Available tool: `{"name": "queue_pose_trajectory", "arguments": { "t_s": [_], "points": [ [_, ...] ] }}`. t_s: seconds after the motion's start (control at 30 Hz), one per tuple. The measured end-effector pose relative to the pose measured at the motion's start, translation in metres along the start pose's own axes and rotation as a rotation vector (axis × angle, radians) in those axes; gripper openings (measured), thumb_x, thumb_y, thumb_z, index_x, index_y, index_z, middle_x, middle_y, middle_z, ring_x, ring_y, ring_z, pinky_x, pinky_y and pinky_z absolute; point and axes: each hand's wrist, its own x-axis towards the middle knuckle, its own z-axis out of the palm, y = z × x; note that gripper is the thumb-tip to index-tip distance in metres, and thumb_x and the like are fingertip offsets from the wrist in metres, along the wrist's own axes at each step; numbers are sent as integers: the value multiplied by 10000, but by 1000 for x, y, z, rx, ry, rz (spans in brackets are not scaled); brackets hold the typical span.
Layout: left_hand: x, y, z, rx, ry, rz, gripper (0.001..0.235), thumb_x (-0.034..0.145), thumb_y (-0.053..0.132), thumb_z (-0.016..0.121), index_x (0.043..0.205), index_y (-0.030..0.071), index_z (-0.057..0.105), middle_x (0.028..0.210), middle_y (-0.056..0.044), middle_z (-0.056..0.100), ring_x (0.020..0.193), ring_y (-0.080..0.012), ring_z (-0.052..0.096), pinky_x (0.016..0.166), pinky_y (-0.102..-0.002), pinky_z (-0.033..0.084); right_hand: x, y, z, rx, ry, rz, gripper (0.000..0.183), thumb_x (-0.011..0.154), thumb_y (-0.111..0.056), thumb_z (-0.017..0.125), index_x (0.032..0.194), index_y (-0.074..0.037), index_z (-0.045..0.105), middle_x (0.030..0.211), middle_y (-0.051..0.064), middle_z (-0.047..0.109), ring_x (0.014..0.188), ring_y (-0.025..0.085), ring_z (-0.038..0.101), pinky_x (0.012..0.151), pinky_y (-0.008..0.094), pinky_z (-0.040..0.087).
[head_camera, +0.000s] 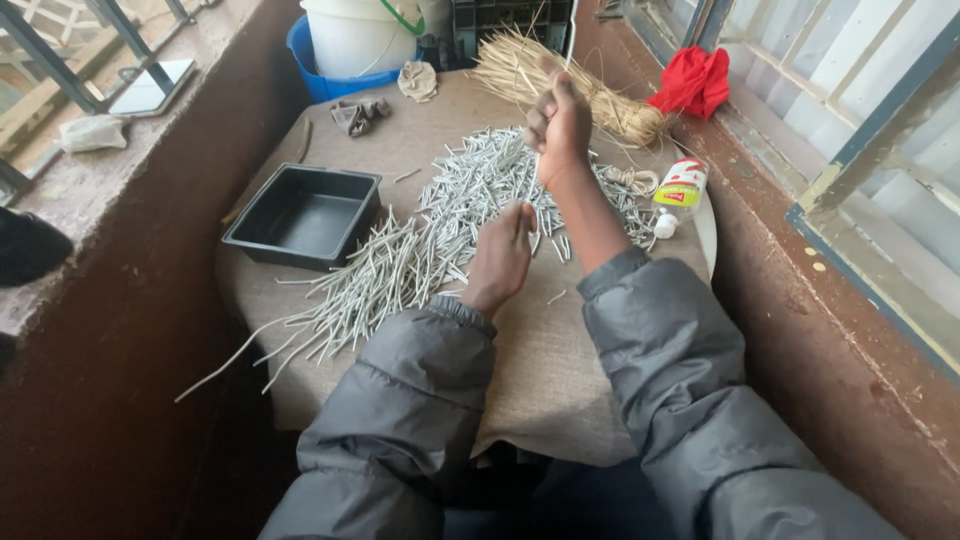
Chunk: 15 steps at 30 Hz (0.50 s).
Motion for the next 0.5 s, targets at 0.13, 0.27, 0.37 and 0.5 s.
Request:
{"name": "queue_pose_trajectory", "arguments": {
  "t_s": [0.13, 0.27, 0.37, 0.5],
  "points": [
    [-3, 17, -1, 102, 72, 33, 430, 1119, 282, 299, 719, 138, 361, 605, 3, 374, 539, -124, 320, 521, -367, 278, 55, -9, -10, -27, 36, -11, 357, 1106, -283, 422, 1291, -100, 668, 622, -78, 467, 442, 45, 375, 356, 193, 320],
    [1, 23, 3, 155, 121, 16, 530, 1112, 410, 209, 679, 117, 291, 549, -61, 343, 507, -182, 337, 559, -422, 241, 68, -30, 1, 46, 73, -44, 331, 1061, -226, 488, 1253, -74, 711, 623, -58, 399, 454, 62, 334, 374, 229, 233],
    [2, 24, 5, 62, 147, -84, 587, 1084, 506, 200, 632, 134, 248, 538, -43, 319, 515, -167, 301, 561, -393, 216, 52, -36, 22, -78, 43, -31, 317, 1083, -197, 452, 1205, -63, 713, 602, -50, 425, 447, 61, 371, 369, 209, 261],
    [7, 32, -6, 37, 208, -189, 535, 1078, 463, 213, 793, 65, 429, 691, -210, 554, 689, -439, 527, 685, -503, 315, 49, -18, 42, -39, -58, -99, 324, 1064, -255, 442, 1139, -83, 707, 577, -72, 216, 467, 73, 215, 413, 268, 161]
  ]
}}
